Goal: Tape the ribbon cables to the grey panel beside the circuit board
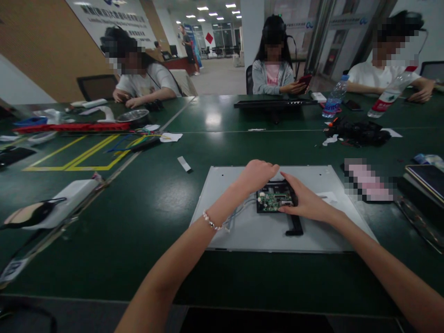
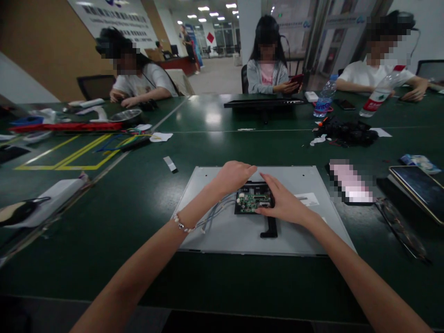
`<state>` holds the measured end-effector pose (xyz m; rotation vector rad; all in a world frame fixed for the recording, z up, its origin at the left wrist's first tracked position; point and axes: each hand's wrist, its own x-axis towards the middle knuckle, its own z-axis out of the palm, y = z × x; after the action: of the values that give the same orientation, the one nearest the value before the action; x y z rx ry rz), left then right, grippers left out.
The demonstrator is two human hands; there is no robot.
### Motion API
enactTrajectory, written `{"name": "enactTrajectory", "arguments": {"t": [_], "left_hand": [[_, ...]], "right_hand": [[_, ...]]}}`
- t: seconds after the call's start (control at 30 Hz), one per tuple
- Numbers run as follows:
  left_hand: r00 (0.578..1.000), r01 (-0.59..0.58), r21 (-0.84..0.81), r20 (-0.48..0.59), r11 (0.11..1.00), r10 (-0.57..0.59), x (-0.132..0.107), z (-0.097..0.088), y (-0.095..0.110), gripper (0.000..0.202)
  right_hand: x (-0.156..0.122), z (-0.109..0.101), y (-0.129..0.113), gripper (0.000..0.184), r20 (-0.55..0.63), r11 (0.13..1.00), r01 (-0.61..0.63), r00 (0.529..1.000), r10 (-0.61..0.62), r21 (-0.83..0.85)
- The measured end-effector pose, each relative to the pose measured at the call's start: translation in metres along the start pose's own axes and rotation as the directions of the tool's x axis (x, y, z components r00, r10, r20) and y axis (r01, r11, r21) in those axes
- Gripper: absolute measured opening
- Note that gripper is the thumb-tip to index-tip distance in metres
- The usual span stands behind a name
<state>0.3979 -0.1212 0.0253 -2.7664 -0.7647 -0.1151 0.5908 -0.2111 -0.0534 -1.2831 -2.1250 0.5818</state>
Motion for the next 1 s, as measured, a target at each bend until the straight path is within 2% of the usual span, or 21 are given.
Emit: {"name": "enactTrajectory", "arguments": {"t": [0.13, 0.27, 0.6, 0.9, 1.0], "left_hand": [[0.998, 0.045, -0.082, 0.041, 0.996, -0.041, 0.002, 0.023, 0.012, 0.018], [0.995, 0.078, -0.111, 0.073, 0.991, -0.070, 0.000, 0.037, 0.010, 0.016], [0.999, 0.029, -0.206, 0.035, 0.978, -0.023, 0.002, 0.049, 0.011, 0.023], [1.000, 0.007, -0.350, 0.028, 0.937, 0.003, 0.002, 0.047, 0.005, 0.027], [1.000, 0.006, -0.345, 0.022, 0.939, 0.001, 0.001, 0.048, 0.004, 0.028]], "right_hand": [[0.000, 0.004, 0.001, 0.101, -0.017, 0.999, -0.032, 0.999, 0.031, -0.025], [-0.001, 0.008, 0.000, 0.102, -0.041, 0.996, -0.066, 0.997, 0.063, -0.055], [-0.002, 0.008, 0.000, 0.100, -0.047, 0.995, -0.051, 0.998, 0.048, -0.083], [-0.005, 0.010, 0.004, 0.101, -0.041, 0.995, -0.047, 0.998, 0.043, -0.087], [-0.005, 0.009, 0.003, 0.100, -0.040, 0.996, -0.042, 0.998, 0.039, -0.084]]}}
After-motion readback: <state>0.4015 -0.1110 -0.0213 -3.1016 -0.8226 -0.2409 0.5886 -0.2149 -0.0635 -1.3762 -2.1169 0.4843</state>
